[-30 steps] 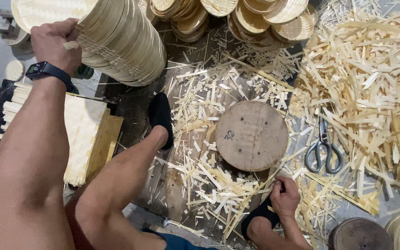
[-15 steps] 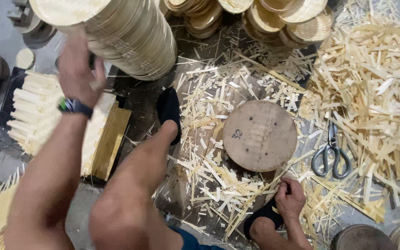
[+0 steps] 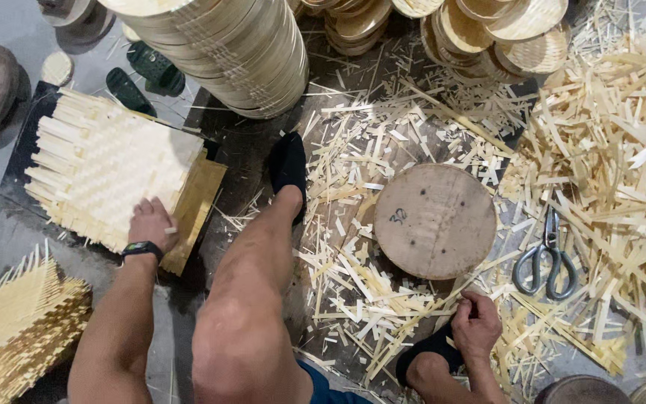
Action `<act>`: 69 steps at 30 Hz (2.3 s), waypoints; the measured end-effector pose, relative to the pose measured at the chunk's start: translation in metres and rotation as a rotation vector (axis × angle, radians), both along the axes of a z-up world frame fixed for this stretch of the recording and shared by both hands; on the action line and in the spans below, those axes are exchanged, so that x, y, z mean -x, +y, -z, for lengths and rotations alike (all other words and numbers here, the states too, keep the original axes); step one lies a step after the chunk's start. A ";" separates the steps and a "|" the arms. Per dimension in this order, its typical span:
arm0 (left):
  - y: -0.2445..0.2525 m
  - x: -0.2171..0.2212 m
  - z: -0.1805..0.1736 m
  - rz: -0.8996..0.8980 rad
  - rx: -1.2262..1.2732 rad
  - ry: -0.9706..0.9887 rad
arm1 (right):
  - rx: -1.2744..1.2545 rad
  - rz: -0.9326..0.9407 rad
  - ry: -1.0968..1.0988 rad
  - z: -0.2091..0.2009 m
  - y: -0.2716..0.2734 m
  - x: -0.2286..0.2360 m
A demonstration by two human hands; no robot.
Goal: The person fits a circular bamboo rim onto a woven base and trims the excess bamboo strips using shears while sitting on the floor.
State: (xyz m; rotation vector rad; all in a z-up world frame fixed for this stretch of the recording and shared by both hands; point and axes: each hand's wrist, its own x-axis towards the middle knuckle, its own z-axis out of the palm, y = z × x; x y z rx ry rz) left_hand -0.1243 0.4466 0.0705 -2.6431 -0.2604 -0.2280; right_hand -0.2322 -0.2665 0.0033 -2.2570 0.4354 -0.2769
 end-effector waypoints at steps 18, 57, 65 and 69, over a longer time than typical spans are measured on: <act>-0.056 0.050 -0.118 -0.534 1.199 0.173 | 0.025 -0.021 -0.037 0.005 -0.003 0.003; -0.393 -0.138 0.086 -0.295 1.758 0.479 | -0.710 0.259 0.176 0.002 -0.048 -0.103; -0.404 -0.135 0.059 -0.269 1.762 0.429 | -0.727 0.280 0.137 0.010 -0.048 -0.103; -0.432 -0.115 0.020 0.410 1.164 0.123 | -0.572 0.299 0.090 0.024 -0.045 -0.102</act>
